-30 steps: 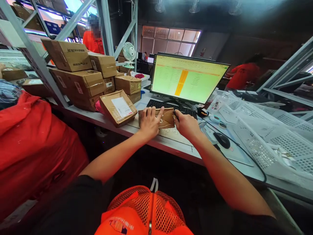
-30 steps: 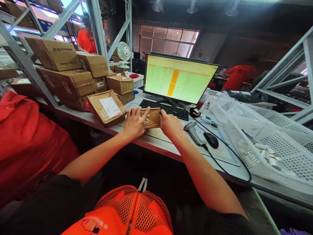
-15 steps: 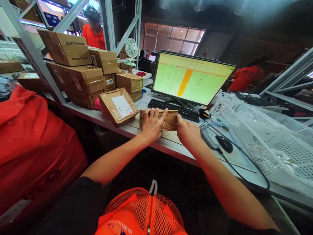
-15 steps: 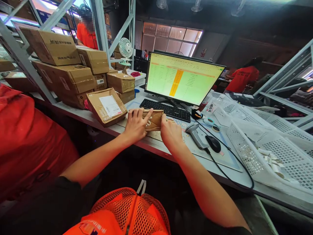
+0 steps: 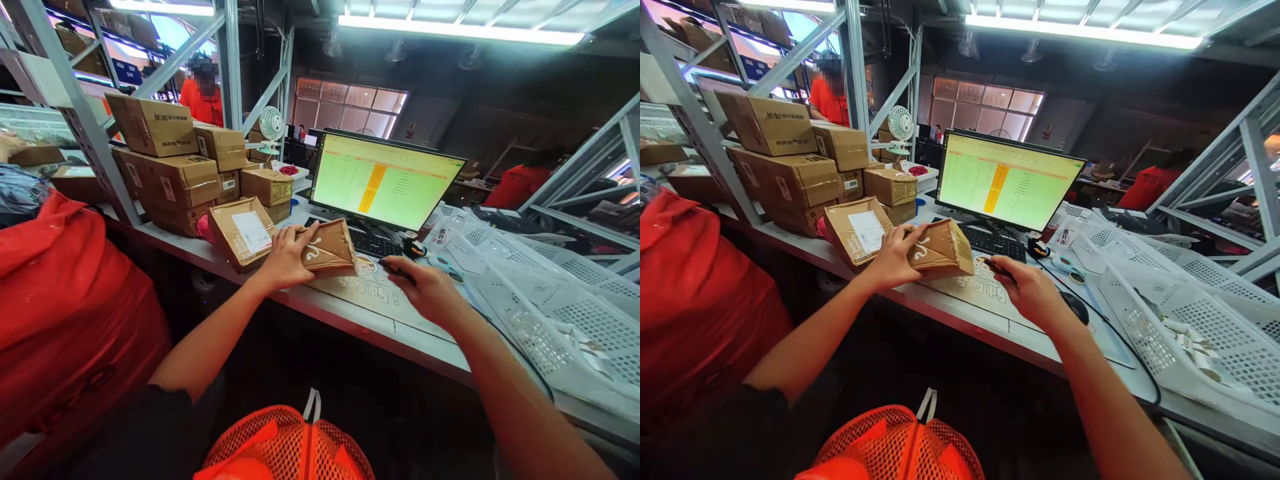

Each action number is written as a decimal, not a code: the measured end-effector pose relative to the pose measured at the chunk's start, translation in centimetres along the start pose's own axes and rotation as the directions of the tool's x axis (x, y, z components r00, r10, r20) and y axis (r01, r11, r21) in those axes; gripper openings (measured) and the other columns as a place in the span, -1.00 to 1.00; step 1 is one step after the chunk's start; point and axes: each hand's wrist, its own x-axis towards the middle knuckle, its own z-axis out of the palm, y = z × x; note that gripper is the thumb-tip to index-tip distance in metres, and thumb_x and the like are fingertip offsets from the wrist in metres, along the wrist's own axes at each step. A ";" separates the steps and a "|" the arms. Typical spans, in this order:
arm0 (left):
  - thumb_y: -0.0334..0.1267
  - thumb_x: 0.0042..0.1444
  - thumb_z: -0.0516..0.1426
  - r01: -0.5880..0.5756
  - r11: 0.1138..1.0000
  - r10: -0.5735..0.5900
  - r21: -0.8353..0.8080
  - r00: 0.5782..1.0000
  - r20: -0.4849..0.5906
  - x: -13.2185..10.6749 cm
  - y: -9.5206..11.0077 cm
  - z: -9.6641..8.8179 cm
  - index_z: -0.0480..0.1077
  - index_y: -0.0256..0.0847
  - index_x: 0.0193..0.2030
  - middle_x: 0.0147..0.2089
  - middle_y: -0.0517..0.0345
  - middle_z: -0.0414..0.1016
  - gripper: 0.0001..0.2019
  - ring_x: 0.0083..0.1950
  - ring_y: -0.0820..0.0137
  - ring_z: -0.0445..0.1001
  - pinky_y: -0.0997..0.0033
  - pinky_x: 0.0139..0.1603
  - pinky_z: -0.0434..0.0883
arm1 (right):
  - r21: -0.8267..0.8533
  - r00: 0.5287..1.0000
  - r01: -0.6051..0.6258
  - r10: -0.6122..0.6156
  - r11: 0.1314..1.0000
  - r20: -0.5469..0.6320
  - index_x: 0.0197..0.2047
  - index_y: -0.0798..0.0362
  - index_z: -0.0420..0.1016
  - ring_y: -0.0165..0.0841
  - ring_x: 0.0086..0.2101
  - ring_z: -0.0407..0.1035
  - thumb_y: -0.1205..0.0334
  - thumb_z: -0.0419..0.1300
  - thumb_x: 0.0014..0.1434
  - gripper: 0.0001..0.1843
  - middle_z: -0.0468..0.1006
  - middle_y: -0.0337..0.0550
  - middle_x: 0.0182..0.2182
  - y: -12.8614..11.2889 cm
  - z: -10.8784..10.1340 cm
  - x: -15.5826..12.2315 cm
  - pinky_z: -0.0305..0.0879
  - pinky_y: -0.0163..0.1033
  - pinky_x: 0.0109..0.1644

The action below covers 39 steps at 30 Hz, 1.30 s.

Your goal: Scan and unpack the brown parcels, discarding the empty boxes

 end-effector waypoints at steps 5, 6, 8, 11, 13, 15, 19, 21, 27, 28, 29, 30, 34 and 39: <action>-0.07 -0.12 0.52 0.007 0.877 0.040 -0.481 0.995 0.087 -0.9 -1.8 0.1 0.01 0.02 0.64 0.41 -0.05 0.21 0.22 0.43 0.04 0.27 0.03 0.54 0.20 | 0.006 0.963 0.199 -0.194 0.980 -0.185 0.24 -0.04 0.58 -0.16 -0.05 0.58 0.05 0.05 0.44 -0.55 0.68 -0.02 0.06 0.3 -3.9 2.1 0.43 -0.13 0.04; -0.07 -0.12 0.53 0.018 0.856 0.038 -0.516 0.994 0.098 -1.1 -1.7 0.4 0.03 0.03 0.63 0.42 -0.05 0.20 0.21 0.44 0.03 0.26 0.03 0.55 0.18 | -0.021 0.959 0.226 -0.227 0.974 -0.172 0.24 -0.05 0.58 -0.17 -0.04 0.57 0.05 0.04 0.44 -0.55 0.68 -0.03 0.07 -0.5 -4.1 2.7 0.42 -0.15 0.02; -0.07 -0.14 0.54 0.042 0.839 0.021 -0.542 0.994 0.109 -1.3 -1.5 1.1 0.07 0.04 0.62 0.43 -0.05 0.21 0.20 0.46 0.01 0.25 0.00 0.56 0.17 | -0.094 0.954 0.260 -0.271 0.961 -0.127 0.24 -0.08 0.59 -0.20 -0.05 0.56 0.06 0.03 0.45 -0.55 0.69 -0.06 0.05 -2.0 -4.2 3.8 0.38 -0.20 -0.06; -0.06 -0.15 0.55 0.071 0.820 -0.008 -0.568 0.994 0.112 -1.6 -1.8 1.8 0.09 0.04 0.61 0.42 -0.05 0.22 0.21 0.46 0.01 0.27 -0.01 0.57 0.17 | -0.240 0.955 0.259 -0.286 0.935 -0.084 0.22 -0.10 0.60 -0.24 -0.17 0.55 0.09 0.02 0.47 -0.57 0.70 -0.09 -0.06 -3.7 -3.3 4.9 0.21 -0.25 -0.26; -0.04 -0.15 0.55 0.075 0.800 -0.010 -0.596 0.994 0.112 -1.8 -2.5 2.0 0.08 0.03 0.61 0.41 -0.05 0.23 0.20 0.47 0.02 0.27 0.00 0.57 0.18 | -0.320 0.962 0.230 -0.264 0.919 -0.065 0.23 -0.12 0.60 -0.27 -0.25 0.53 0.12 0.03 0.47 -0.58 0.70 -0.10 -0.12 -4.2 -2.5 5.3 0.06 -0.25 -0.34; -0.02 -0.13 0.54 0.073 0.779 -0.003 -0.623 0.994 0.113 -2.0 -3.2 2.2 0.07 0.02 0.62 0.42 -0.06 0.24 0.20 0.48 0.01 0.27 0.01 0.57 0.19 | -0.370 0.972 0.212 -0.233 0.904 -0.012 0.24 -0.14 0.58 -0.28 -0.27 0.51 0.14 0.04 0.46 -0.59 0.69 -0.10 -0.14 -4.3 -1.9 5.5 -0.05 -0.24 -0.37; 0.03 -0.11 0.52 0.085 0.764 -0.013 -0.640 0.993 0.116 -1.8 -4.0 2.4 0.08 -0.03 0.62 0.46 -0.10 0.22 0.18 0.51 -0.03 0.24 -0.02 0.57 0.18 | -0.435 0.979 0.189 -0.137 0.881 0.149 0.30 -0.18 0.53 -0.25 -0.29 0.52 0.19 0.07 0.45 -0.57 0.68 -0.07 -0.15 -3.4 -1.9 5.8 -0.10 -0.22 -0.38; 0.04 -0.10 0.51 0.098 0.760 -0.016 -0.642 0.991 0.132 -1.4 -4.3 2.5 0.10 -0.06 0.61 0.46 -0.10 0.24 0.16 0.52 -0.04 0.22 0.00 0.57 0.18 | -0.485 0.981 0.138 -0.051 0.864 0.190 0.29 -0.15 0.53 -0.20 -0.29 0.54 0.29 0.07 0.42 -0.54 0.67 -0.02 -0.18 -2.1 -2.0 5.8 0.00 -0.23 -0.36; 0.21 -0.15 0.48 0.210 0.622 -0.047 -0.754 0.972 0.232 -0.8 -7.6 5.3 0.00 -0.17 0.63 0.57 -0.16 0.17 0.28 0.58 -0.10 0.14 -0.04 0.61 0.11 | -0.532 0.922 -0.134 0.302 0.836 0.241 0.08 0.03 0.65 -0.05 -0.22 0.59 0.26 0.04 0.44 -0.64 0.68 0.18 -0.17 5.1 0.6 3.6 0.29 -0.12 -0.23; 0.23 -0.17 0.49 0.235 0.588 -0.039 -0.774 0.964 0.263 -1.0 -8.3 6.2 0.00 -0.17 0.63 0.57 -0.18 0.18 0.31 0.57 -0.11 0.16 -0.06 0.60 0.13 | -0.503 0.916 -0.178 0.329 0.846 0.229 0.11 0.03 0.65 -0.04 -0.19 0.59 0.21 0.02 0.47 -0.61 0.68 0.19 -0.13 6.2 1.5 3.2 0.32 -0.10 -0.20; 0.25 -0.19 0.49 0.260 0.557 -0.027 -0.788 0.955 0.296 -1.1 -8.8 7.0 0.00 -0.16 0.63 0.55 -0.19 0.21 0.32 0.56 -0.11 0.19 -0.07 0.58 0.17 | -0.471 0.914 -0.215 0.346 0.856 0.213 0.17 0.02 0.62 -0.04 -0.15 0.59 0.18 0.00 0.48 -0.59 0.67 0.19 -0.09 7.1 2.6 2.7 0.35 -0.08 -0.16; 0.27 -0.21 0.48 0.282 0.530 -0.020 -0.800 0.947 0.321 -1.4 -9.1 7.7 0.02 -0.15 0.62 0.53 -0.20 0.25 0.32 0.54 -0.11 0.22 -0.07 0.56 0.22 | -0.439 0.914 -0.239 0.353 0.866 0.199 0.24 0.01 0.59 -0.04 -0.12 0.58 0.16 -0.01 0.49 -0.56 0.66 0.19 -0.05 7.7 3.8 2.4 0.37 -0.07 -0.13; 0.33 -0.04 0.37 0.208 0.601 -0.148 -0.772 0.978 0.148 -2.6 -7.3 7.5 0.04 -0.16 0.60 0.58 -0.23 0.15 0.17 0.56 -0.07 0.21 -0.09 0.52 0.26 | -0.394 0.918 -0.285 0.367 0.874 0.150 0.44 0.04 0.40 -0.06 0.00 0.55 0.15 -0.04 0.53 -0.48 0.60 0.24 0.04 8.2 8.2 2.0 0.40 -0.07 0.00; 0.11 0.33 0.22 -0.118 0.963 0.068 -0.243 0.976 -0.207 -2.2 -0.7 3.5 0.29 -0.18 0.44 0.46 -0.16 0.33 -0.34 0.53 0.05 0.21 -0.03 0.56 0.12 | -0.429 0.909 -0.315 0.399 0.847 0.119 0.47 0.09 0.35 -0.02 0.14 0.46 0.05 -0.09 0.56 -0.43 0.51 0.31 0.15 7.8 12.0 3.1 0.36 -0.06 0.12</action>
